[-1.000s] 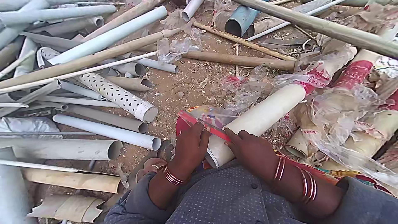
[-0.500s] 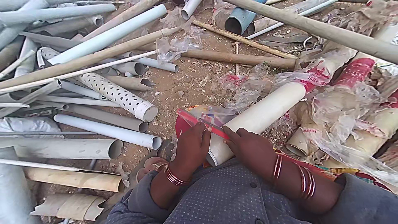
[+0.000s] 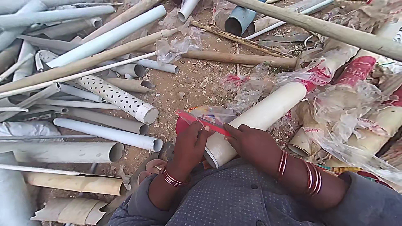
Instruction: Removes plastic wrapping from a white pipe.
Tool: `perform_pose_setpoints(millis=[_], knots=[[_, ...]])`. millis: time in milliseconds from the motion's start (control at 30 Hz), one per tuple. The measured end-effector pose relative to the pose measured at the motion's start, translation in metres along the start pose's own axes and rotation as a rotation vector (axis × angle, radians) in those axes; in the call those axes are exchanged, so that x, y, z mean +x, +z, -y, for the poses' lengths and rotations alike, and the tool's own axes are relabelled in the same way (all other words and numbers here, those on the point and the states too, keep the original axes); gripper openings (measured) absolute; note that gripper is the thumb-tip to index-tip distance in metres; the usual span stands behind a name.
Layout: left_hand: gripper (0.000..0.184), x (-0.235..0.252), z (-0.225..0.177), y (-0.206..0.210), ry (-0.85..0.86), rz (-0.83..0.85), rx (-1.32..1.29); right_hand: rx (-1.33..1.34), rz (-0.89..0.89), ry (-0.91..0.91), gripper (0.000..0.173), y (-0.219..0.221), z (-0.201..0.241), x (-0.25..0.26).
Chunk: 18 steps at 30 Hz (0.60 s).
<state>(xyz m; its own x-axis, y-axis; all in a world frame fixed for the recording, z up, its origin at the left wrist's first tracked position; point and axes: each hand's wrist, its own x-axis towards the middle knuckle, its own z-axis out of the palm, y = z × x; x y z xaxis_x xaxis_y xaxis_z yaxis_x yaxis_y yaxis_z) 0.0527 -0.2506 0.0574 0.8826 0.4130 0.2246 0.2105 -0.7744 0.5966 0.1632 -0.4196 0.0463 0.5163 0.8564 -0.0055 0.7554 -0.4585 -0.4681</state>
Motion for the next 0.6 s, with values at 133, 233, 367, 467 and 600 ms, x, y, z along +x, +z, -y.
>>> perform_pose_setpoints(millis=[133, 233, 367, 467, 600], knots=[[0.021, 0.01, 0.015, -0.023, -0.058, -0.076, -0.342, -0.072, -0.001, -0.027, 0.038, -0.033, -0.019, 0.003], [0.021, 0.02, 0.02, -0.047, -0.089, -0.086, -0.299, -0.151, 0.091, -0.016, 0.037, -0.07, -0.027, -0.008], [0.021, 0.032, 0.033, -0.059, -0.08, -0.096, -0.099, -0.195, -0.056, -0.088, 0.041, -0.102, -0.042, -0.042], [0.021, 0.038, 0.034, -0.058, -0.072, -0.093, -0.054, -0.142, -0.067, -0.035, 0.049, -0.119, -0.052, -0.066], [0.02, 0.049, 0.041, -0.056, -0.018, -0.091, -0.048, -0.112, -0.045, 0.021, 0.048, -0.125, -0.055, -0.078]])
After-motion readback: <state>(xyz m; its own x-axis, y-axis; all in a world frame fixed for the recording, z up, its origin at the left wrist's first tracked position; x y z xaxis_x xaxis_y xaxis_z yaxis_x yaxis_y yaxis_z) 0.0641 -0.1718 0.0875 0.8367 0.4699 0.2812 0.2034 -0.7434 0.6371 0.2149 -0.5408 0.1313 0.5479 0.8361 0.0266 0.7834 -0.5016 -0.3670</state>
